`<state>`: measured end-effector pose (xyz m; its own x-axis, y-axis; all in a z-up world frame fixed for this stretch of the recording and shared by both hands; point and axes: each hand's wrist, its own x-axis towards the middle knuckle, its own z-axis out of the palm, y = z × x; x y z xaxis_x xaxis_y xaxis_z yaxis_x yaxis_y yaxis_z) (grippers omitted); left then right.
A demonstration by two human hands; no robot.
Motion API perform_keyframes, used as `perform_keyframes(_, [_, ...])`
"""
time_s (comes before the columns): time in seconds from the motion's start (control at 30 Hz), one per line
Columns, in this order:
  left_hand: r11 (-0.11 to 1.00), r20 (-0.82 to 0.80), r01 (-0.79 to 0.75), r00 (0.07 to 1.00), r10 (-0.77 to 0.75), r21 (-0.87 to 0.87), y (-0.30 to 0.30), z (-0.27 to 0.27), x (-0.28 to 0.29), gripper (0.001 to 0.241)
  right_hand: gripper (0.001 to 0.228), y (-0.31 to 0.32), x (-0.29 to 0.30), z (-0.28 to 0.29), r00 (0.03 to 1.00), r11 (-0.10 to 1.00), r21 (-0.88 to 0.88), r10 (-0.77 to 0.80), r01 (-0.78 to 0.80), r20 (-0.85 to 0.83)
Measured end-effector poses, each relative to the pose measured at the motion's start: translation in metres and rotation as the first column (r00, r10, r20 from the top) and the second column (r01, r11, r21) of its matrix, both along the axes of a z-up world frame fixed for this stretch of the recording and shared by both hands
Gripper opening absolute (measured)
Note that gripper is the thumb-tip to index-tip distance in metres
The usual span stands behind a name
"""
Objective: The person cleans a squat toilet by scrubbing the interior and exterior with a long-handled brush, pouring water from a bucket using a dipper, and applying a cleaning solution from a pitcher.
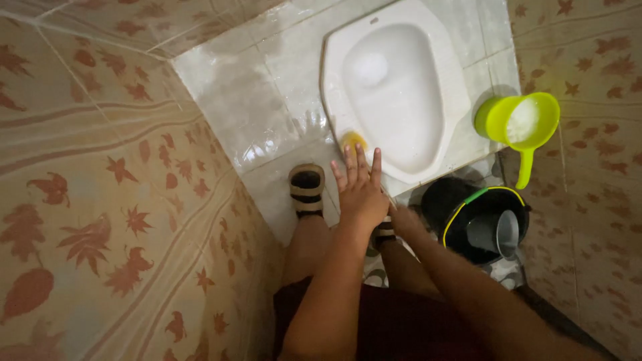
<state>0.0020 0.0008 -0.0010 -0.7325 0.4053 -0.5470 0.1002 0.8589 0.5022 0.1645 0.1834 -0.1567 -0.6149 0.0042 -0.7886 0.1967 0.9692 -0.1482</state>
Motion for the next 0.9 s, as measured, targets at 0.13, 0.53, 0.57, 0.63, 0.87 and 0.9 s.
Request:
perform_keyframes(0.13, [1.000, 0.065, -0.003, 0.998, 0.002, 0.013, -0.003, 0.004, 0.003, 0.096, 0.054, -0.038, -0.121, 0.010, 0.982, 0.975, -0.129, 0.174, -0.182, -0.072])
perform_keyframes(0.53, [1.000, 0.102, 0.021, 0.995, -0.019, -0.017, -0.005, 0.019, -0.008, 0.095, 0.025, 0.004, -0.020, -0.032, 0.953, 0.957, 0.026, 0.290, -0.289, -0.090])
perform_keyframes(0.57, [1.000, 0.099, 0.020, 0.995, -0.018, -0.021, -0.004, 0.018, -0.010, 0.095, 0.043, 0.000, -0.052, -0.036, 0.984, 0.951, -0.297, -0.124, 0.080, -0.131])
perform_keyframes(0.63, [1.000, 0.108, 0.014, 0.994, -0.011, -0.028, 0.000, 0.016, -0.006, 0.095, 0.072, -0.012, -0.110, -0.052, 0.921, 0.959, -0.087, 0.232, -0.271, -0.312])
perform_keyframes(0.87, [0.996, 0.095, 0.055, 0.994, -0.048, -0.067, -0.001, 0.017, -0.005, 0.096, 0.034, 0.030, 0.047, -0.009, 0.993, 0.993, 0.083, 0.095, -0.089, -0.068])
perform_keyframes(0.9, [0.996, 0.104, 0.055, 0.993, -0.048, -0.069, -0.002, 0.016, -0.007, 0.097, 0.028, 0.027, 0.049, -0.016, 0.992, 0.994, 0.043, -0.093, 0.097, -0.084])
